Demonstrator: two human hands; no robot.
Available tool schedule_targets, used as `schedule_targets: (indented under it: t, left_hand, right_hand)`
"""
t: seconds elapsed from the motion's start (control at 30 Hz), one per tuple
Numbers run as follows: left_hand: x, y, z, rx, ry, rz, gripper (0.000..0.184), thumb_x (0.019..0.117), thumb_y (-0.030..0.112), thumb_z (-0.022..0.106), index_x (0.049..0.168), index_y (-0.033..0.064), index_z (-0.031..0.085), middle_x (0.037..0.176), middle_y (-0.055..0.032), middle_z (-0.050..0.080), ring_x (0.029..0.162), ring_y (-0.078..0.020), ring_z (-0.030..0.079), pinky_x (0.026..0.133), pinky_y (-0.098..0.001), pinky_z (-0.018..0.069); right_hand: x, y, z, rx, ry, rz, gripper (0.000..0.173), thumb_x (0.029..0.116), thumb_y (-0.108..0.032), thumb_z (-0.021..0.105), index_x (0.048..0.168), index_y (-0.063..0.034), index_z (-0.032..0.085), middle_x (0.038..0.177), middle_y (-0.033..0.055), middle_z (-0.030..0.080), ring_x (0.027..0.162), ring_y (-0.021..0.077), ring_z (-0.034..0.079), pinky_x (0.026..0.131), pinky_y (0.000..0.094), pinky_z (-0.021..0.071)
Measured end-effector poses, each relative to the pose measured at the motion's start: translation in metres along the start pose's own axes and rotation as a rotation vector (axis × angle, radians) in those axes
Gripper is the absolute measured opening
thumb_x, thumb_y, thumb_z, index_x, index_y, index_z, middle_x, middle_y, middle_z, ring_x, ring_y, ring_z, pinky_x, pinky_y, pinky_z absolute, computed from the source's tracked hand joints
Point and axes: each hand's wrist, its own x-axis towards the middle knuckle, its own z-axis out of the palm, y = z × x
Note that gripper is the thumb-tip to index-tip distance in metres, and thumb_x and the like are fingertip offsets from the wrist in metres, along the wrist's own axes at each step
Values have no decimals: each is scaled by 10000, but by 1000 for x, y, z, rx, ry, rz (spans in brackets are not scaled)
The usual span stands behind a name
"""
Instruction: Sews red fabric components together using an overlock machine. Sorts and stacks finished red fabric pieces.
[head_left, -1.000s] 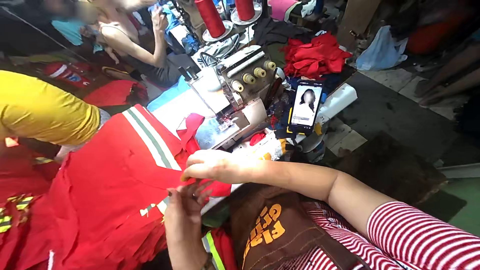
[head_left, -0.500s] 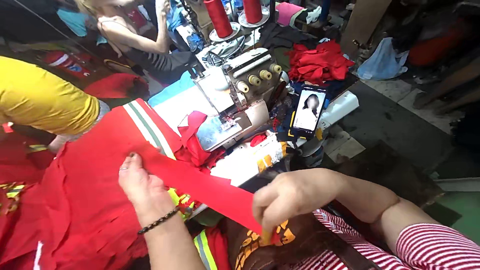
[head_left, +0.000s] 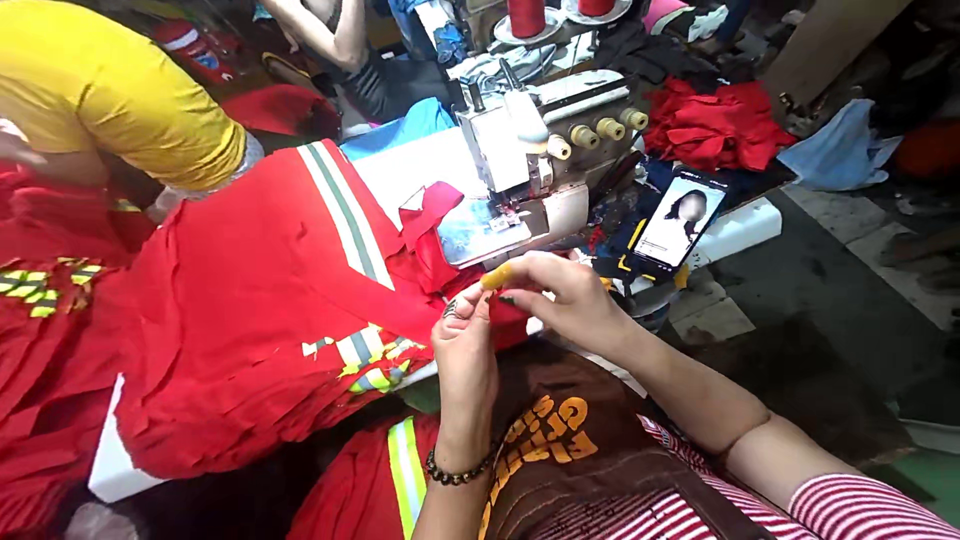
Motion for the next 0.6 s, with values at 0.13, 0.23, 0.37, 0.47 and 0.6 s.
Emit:
schedule_targets:
  t: [0.13,0.23,0.37,0.47,0.6]
  left_hand:
    - [-4,2,-1,-47,-44,-46,129,980,-18,601,1020,-26,723,868,-96,756,768,-135,734,737,-300,627]
    - [-3,1,-3,-54,-76,-54,139,996,27,598,987,2,735,835,-81,752,739,-127,730,714,-295,628]
    - [-1,-1,-7,4,-132,-8,101,945,28,676,1020,0,738,868,-70,757,781,-121,728,745,-293,621]
    - [3,1,-4,127,-123,36,138,931,-52,658,1033,-28,747,876,-78,763,783,-126,735,750,-293,625]
    - [36,8,-12,420,-273,173,147,958,-6,653,1064,31,747,955,4,762,823,-56,713,760,-246,609]
  right_hand:
    - [-3,2,-2,-58,98,56,186,903,-18,713,1084,24,710,993,88,720,881,92,700,792,236,603]
    - [-4,3,-3,-52,118,66,199,891,4,717,1088,34,698,1027,101,699,868,92,691,762,227,604]
    - [-5,6,-1,-25,146,99,189,898,-4,716,1084,22,695,1079,103,693,864,90,695,740,227,612]
    - [-4,9,1,-30,179,110,190,894,-15,728,1077,15,685,1051,96,683,855,88,686,727,219,606]
    - [2,25,-1,207,93,241,423,892,24,723,1286,-31,581,1166,88,682,751,112,694,665,270,620]
